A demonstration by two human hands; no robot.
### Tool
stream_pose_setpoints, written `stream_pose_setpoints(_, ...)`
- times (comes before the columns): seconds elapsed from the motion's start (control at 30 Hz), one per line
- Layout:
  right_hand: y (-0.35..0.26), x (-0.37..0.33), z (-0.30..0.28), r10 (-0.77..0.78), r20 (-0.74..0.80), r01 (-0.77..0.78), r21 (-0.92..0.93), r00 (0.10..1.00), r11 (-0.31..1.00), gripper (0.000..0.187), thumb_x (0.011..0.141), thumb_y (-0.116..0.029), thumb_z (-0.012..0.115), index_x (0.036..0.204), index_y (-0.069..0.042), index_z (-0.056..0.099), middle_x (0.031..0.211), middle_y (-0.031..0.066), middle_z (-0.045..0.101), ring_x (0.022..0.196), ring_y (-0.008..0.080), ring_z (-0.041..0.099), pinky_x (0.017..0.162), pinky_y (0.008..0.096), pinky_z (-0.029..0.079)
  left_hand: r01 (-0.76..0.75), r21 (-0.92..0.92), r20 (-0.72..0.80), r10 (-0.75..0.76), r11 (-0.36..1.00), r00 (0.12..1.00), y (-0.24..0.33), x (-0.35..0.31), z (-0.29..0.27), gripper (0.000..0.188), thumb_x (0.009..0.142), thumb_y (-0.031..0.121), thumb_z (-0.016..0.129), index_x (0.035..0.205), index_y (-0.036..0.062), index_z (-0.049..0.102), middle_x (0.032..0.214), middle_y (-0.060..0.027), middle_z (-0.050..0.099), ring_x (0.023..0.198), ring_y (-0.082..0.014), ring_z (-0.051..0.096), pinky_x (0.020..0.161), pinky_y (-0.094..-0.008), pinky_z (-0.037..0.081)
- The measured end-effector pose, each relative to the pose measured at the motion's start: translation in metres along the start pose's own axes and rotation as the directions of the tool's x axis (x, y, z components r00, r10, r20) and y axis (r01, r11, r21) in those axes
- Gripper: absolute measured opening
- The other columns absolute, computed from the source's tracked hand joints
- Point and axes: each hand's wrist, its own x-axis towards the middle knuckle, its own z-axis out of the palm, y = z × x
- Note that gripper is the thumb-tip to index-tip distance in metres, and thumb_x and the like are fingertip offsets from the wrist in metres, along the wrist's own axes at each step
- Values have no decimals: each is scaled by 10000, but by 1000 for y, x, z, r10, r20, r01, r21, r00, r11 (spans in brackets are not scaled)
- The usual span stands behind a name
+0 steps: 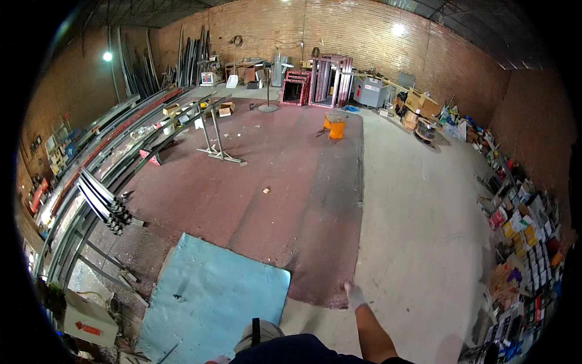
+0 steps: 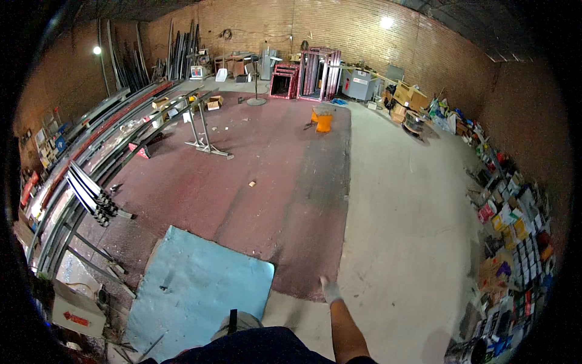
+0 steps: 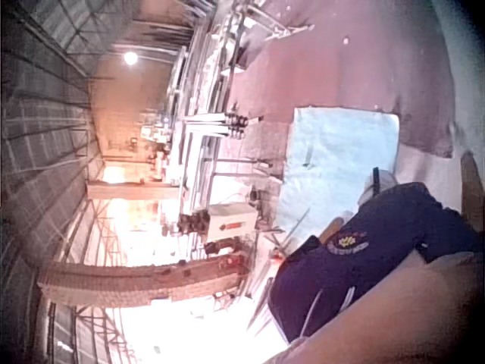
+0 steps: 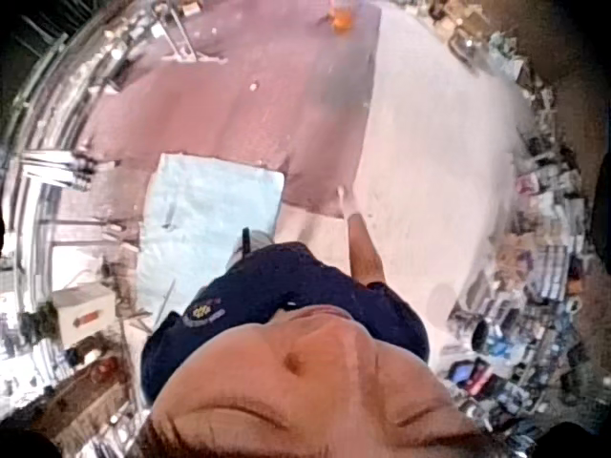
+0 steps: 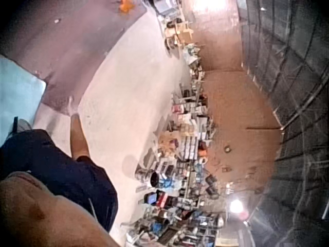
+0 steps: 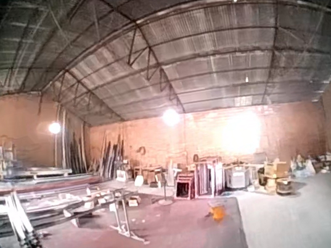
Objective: The person walks through a workshop and sits on the floor to assemble metal profiles. They repeatedly pick small metal connectors from a box and attach them to a long metal frame, then place the connectors into a bucket.
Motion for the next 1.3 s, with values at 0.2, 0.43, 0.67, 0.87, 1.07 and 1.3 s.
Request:
stream_pose_setpoints(0.2, -237, 140, -35, -521, -63, 524, 117, 851, 843, 546, 951, -468, 554, 1232, -10, 648, 1250, 258, 640, 1187, 403, 583, 1027, 445, 421, -47, -197, -38, 40, 979, 998, 87, 119, -135, 482, 994, 454, 414, 1200, 89, 651, 1202, -174, 662, 1169, -349, 616, 935, -466, 503)
stream_pose_setpoints(0.43, -153, 212, 74, 0, 240, 157, -635, 971, 756, 498, 954, -437, 543, 1275, -66, 620, 1279, 262, 608, 1207, 409, 558, 1023, 464, 437, -35, -143, -40, 30, 989, 999, 89, 265, -385, 526, 986, 506, 422, 1123, 82, 702, 1135, -183, 704, 1110, -366, 650, 928, -468, 504)
stream_pose_setpoints(0.67, -263, 326, 57, 268, 195, -114, -569, 943, 814, 490, 943, -447, 555, 1233, -64, 651, 1223, 245, 644, 1152, 404, 594, 979, 472, 462, -390, -429, -585, 79, 815, 808, 208, 379, -779, 468, 867, 467, 580, 966, 25, 700, 864, -156, 733, 794, -331, 704, 750, -424, 542)
stream_pose_setpoints(0.87, -394, 515, 81, 149, 290, 54, -591, 945, 805, 486, 934, -456, 565, 1197, -63, 677, 1175, 231, 675, 1105, 400, 625, 941, 479, 484, -205, -340, -591, -39, 918, 806, 251, 485, -902, 361, 881, 367, 548, 954, 54, 713, 901, -147, 739, 773, -303, 716, 700, -441, 553)
stream_pose_setpoints(1.07, -682, 786, 49, -127, 76, 148, -562, 989, 814, 558, 955, -475, 538, 1256, -15, 638, 1240, 260, 647, 1176, 434, 597, 995, 495, 469, -156, -10, -46, 155, 988, 987, 354, 508, -879, 394, 942, 379, 499, 1041, 82, 738, 1059, -171, 729, 1004, -341, 681, 862, -492, 509)
stream_pose_setpoints(1.3, -1001, 921, 38, -583, -109, 589, 29, 805, 808, 341, 955, -262, 554, 1088, 22, 688, 1033, 97, 724, 944, 214, 653, 874, 344, 495, -67, -196, -12, 66, 978, 998, 422, 581, -1004, 355, 931, 343, 527, 1021, 78, 746, 1062, -156, 730, 984, -323, 688, 831, -476, 523)
